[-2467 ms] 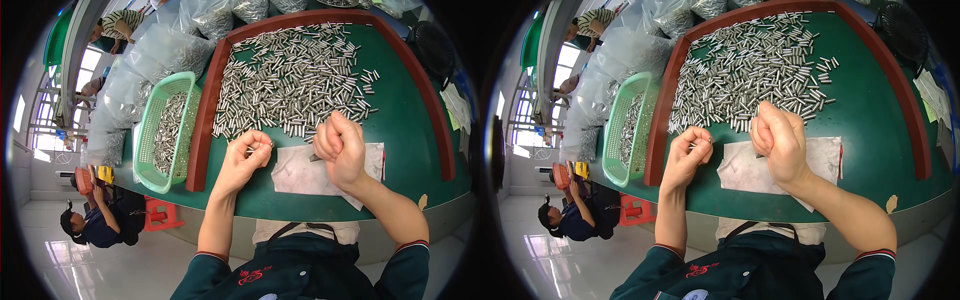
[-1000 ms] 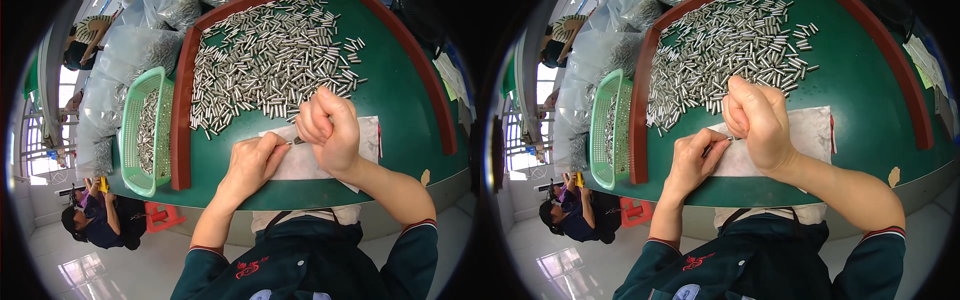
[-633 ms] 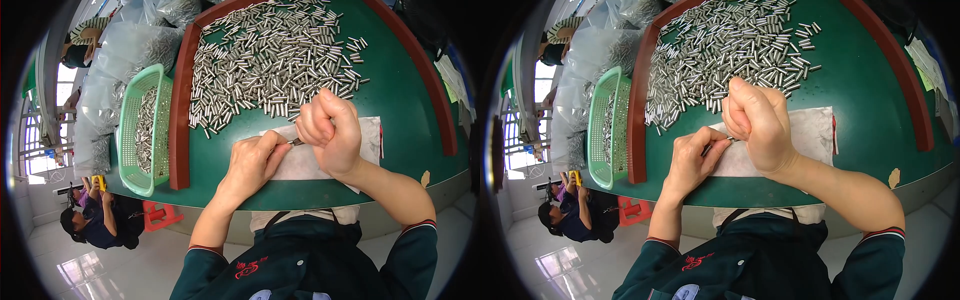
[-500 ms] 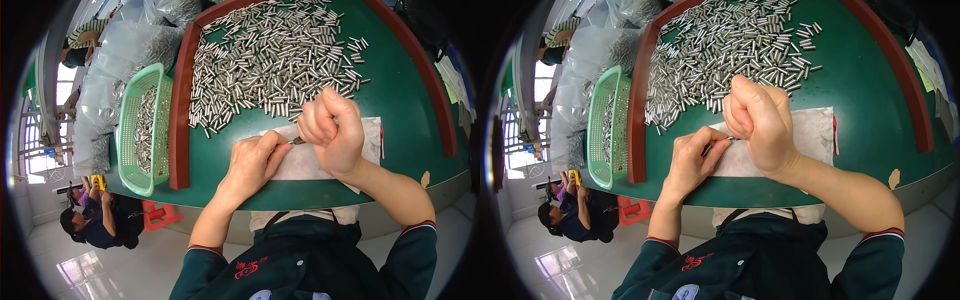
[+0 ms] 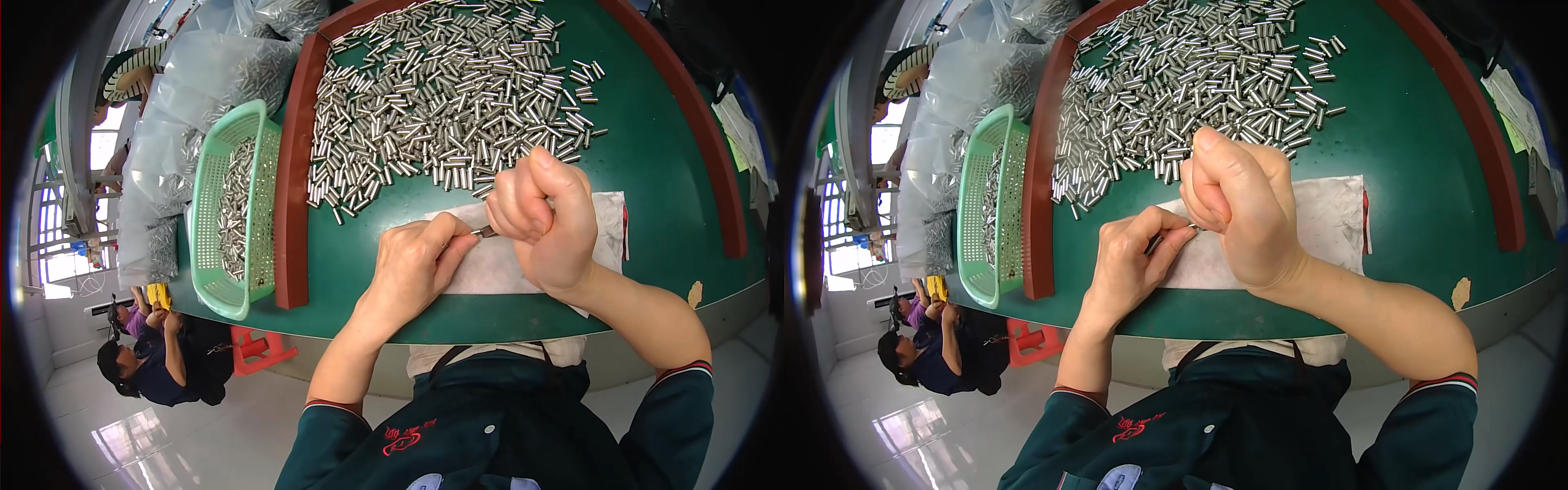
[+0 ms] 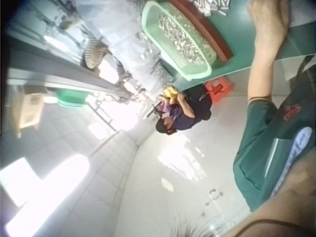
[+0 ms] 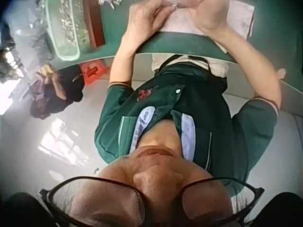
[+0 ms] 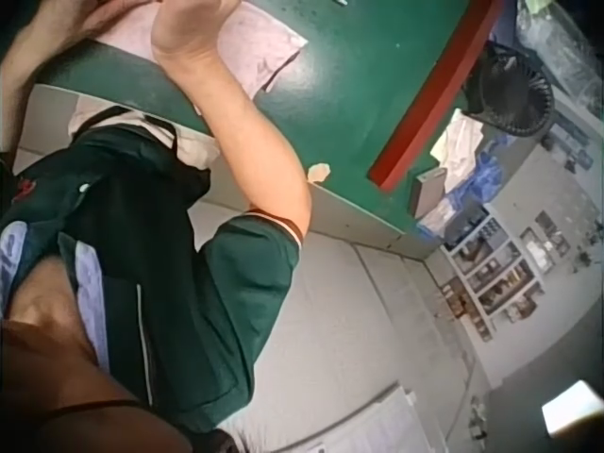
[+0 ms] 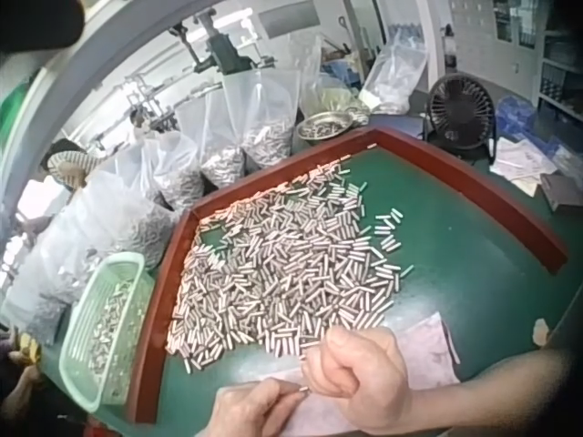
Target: Assembling or inspecting small metal pins at an industrial workbench.
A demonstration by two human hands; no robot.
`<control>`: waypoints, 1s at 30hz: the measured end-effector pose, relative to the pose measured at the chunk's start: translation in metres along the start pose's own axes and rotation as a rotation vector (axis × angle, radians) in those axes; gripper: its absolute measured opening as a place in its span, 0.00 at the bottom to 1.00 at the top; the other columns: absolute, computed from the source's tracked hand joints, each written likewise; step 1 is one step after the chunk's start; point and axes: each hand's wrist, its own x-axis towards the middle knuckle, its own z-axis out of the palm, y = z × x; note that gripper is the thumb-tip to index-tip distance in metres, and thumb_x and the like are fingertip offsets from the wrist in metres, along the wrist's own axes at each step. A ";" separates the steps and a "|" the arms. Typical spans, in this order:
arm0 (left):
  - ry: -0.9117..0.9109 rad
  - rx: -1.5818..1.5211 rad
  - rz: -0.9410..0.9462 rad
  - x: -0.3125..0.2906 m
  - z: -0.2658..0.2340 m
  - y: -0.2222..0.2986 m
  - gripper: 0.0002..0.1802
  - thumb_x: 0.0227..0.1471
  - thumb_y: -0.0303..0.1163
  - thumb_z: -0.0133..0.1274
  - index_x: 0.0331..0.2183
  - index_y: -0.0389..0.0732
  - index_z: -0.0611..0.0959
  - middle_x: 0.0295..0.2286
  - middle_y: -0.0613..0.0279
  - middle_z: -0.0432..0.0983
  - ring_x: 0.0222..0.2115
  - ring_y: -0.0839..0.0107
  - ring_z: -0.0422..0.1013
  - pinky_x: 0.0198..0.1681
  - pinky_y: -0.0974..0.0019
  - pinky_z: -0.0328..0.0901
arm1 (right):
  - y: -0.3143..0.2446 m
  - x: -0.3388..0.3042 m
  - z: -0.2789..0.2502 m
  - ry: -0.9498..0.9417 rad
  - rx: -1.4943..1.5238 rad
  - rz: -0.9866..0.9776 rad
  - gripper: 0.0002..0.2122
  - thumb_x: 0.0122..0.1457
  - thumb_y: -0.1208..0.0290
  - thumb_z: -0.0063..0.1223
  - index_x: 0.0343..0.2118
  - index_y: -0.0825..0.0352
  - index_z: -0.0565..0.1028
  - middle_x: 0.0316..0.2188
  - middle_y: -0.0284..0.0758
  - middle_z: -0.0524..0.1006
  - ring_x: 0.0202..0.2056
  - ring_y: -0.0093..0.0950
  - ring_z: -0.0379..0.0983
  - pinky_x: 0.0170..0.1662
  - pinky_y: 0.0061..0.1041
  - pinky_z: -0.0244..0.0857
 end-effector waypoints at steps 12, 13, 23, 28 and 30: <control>0.018 -0.010 0.002 0.000 0.001 0.001 0.07 0.38 0.25 0.54 0.18 0.37 0.71 0.10 0.58 0.66 0.12 0.62 0.64 0.14 0.65 0.57 | -0.001 -0.001 0.000 -0.010 -0.005 0.007 0.20 0.57 0.66 0.27 0.07 0.60 0.52 0.04 0.25 0.51 0.09 0.16 0.39 0.13 0.18 0.36; 0.018 -0.008 0.007 0.001 0.001 0.001 0.07 0.38 0.25 0.54 0.18 0.37 0.71 0.10 0.58 0.66 0.12 0.62 0.64 0.14 0.65 0.57 | -0.001 -0.001 0.000 -0.016 -0.003 0.000 0.20 0.57 0.66 0.27 0.07 0.60 0.52 0.04 0.25 0.51 0.09 0.16 0.39 0.13 0.18 0.36; 0.142 -0.309 -0.147 0.000 -0.004 0.005 0.04 0.41 0.22 0.53 0.23 0.35 0.74 0.13 0.66 0.69 0.12 0.80 0.62 0.16 0.77 0.56 | -0.001 0.003 -0.001 0.027 -0.040 0.029 0.21 0.57 0.66 0.29 0.06 0.60 0.52 0.04 0.25 0.51 0.08 0.16 0.40 0.13 0.18 0.36; 0.017 -1.764 -0.507 -0.002 -0.030 -0.023 0.07 0.50 0.33 0.45 0.24 0.42 0.68 0.21 0.65 0.63 0.14 0.85 0.49 0.17 0.81 0.47 | 0.000 0.001 -0.004 -0.022 -0.002 0.044 0.20 0.56 0.67 0.31 0.07 0.62 0.52 0.05 0.26 0.52 0.10 0.16 0.43 0.15 0.17 0.39; 0.065 -1.864 -0.518 -0.005 -0.030 -0.030 0.05 0.50 0.31 0.44 0.27 0.40 0.69 0.22 0.64 0.64 0.15 0.86 0.50 0.17 0.82 0.47 | 0.002 0.000 -0.003 -0.028 -0.023 0.018 0.20 0.56 0.66 0.30 0.07 0.61 0.52 0.04 0.26 0.51 0.09 0.16 0.41 0.14 0.18 0.37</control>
